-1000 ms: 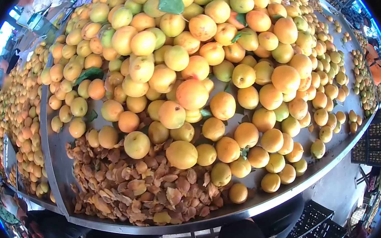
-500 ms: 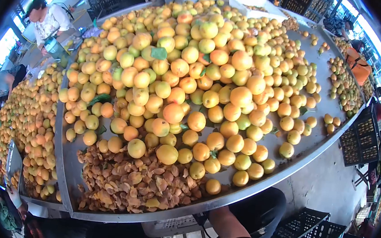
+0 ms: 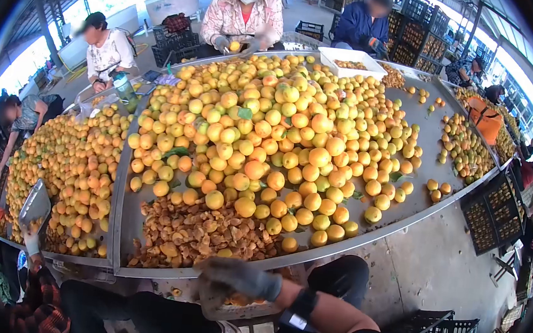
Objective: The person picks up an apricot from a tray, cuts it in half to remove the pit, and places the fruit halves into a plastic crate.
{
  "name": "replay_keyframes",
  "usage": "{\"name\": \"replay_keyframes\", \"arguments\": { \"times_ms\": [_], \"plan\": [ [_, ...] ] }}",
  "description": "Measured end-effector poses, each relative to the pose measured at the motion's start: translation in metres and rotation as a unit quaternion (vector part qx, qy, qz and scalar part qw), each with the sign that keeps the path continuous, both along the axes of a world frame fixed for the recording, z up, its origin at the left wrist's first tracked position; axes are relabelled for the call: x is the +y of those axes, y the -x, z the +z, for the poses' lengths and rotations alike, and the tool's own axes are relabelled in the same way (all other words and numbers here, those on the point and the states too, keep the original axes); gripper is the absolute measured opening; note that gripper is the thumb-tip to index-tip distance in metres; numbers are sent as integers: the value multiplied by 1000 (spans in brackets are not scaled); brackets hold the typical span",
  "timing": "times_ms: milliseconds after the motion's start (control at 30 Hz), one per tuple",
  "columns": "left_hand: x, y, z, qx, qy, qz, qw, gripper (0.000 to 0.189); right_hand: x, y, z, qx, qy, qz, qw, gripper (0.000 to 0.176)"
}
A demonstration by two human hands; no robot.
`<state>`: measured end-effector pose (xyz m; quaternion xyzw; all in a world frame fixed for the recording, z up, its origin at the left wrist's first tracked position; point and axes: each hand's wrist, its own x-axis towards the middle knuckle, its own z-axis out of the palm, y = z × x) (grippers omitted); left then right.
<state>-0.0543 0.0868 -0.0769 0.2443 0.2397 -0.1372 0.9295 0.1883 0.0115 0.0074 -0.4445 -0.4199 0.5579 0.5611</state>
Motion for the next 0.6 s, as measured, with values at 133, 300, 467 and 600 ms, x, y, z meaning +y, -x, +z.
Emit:
{"name": "replay_keyframes", "arguments": {
  "times_ms": [133, 300, 467, 600],
  "plan": [
    [-5, -3, 9, -6, -25, -9, 1000, 26, -2, -93, 7, -464, 25, -233, 854, 40],
    [-4, 3, 27, -2, -79, 29, 996, 26, -6, -183, -38, -780, 215, -72, 583, 27],
    [-5, 56, 58, 19, -169, 220, 961, 26, -1, -194, -35, -818, 165, 9, 551, 35],
    [-17, 73, 68, 28, -203, 285, 936, 26, -18, -211, -39, -685, -30, -285, 670, 26]
  ]
}}
